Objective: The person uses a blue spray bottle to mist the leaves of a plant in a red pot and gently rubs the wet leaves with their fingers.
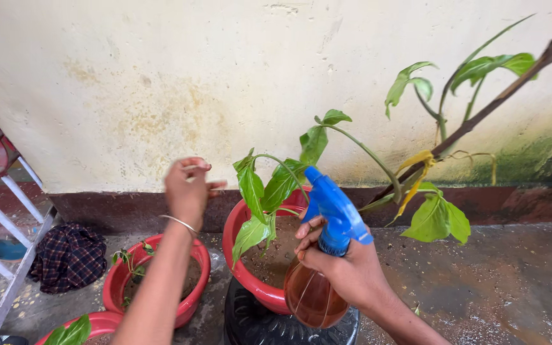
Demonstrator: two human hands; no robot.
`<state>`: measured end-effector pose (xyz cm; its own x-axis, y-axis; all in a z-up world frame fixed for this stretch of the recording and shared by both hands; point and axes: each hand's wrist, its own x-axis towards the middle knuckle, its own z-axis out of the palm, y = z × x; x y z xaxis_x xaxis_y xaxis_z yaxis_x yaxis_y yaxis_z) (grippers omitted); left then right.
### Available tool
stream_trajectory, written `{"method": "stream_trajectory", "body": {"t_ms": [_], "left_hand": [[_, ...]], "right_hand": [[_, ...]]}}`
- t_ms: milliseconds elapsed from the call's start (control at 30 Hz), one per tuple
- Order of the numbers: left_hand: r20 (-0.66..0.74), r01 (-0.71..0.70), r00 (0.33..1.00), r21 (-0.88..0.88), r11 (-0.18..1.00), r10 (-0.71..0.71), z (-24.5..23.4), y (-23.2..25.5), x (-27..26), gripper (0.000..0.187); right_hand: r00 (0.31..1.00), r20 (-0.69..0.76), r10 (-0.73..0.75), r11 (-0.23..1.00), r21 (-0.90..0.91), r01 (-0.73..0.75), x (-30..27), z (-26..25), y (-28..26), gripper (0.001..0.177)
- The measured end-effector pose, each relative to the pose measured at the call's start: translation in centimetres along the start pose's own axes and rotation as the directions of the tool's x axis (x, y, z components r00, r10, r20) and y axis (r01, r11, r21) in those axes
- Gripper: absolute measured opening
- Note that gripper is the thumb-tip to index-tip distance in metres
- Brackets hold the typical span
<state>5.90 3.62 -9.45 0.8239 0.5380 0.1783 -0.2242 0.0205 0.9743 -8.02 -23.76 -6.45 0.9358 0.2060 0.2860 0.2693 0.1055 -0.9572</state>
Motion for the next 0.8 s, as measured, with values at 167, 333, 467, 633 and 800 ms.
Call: {"method": "stream_trajectory", "body": {"t_ms": [167,333,467,633,800], "left_hand": [[-0.026,-0.097,0.995,0.045,0.994,0.098,0.1,7.2,-2.3,0.028],[0.215,-0.184,0.965,0.139,0.973,0.151,3.6,11.6,-4.9,0.031],[0.502,-0.245,0.827,-0.085,0.966,0.254,6.2,13.9,-7.3,0.029],[0.646,-0.242,0.720,-0.108,0.964,0.253,8.2,13.5,-9.8,0.057],[0.717,-0.252,0.684,0.058,0.966,0.135,8.5,13.0,-9.8,0.068]], "right_hand": [[0.996,-0.068,0.060,0.998,0.006,-0.060,-0.7,-0.4,-0.4,0.041],[0.997,-0.069,0.015,1.000,-0.005,-0.016,-0.3,-0.4,-0.5,0.040],[0.998,-0.070,0.008,0.997,-0.073,-0.013,0.2,0.3,-0.6,0.034],[0.997,-0.077,0.003,0.991,-0.133,-0.013,0.5,1.3,-0.7,0.030],[0.997,-0.079,0.006,0.994,-0.104,-0.014,0.7,1.7,-0.9,0.030]]}}
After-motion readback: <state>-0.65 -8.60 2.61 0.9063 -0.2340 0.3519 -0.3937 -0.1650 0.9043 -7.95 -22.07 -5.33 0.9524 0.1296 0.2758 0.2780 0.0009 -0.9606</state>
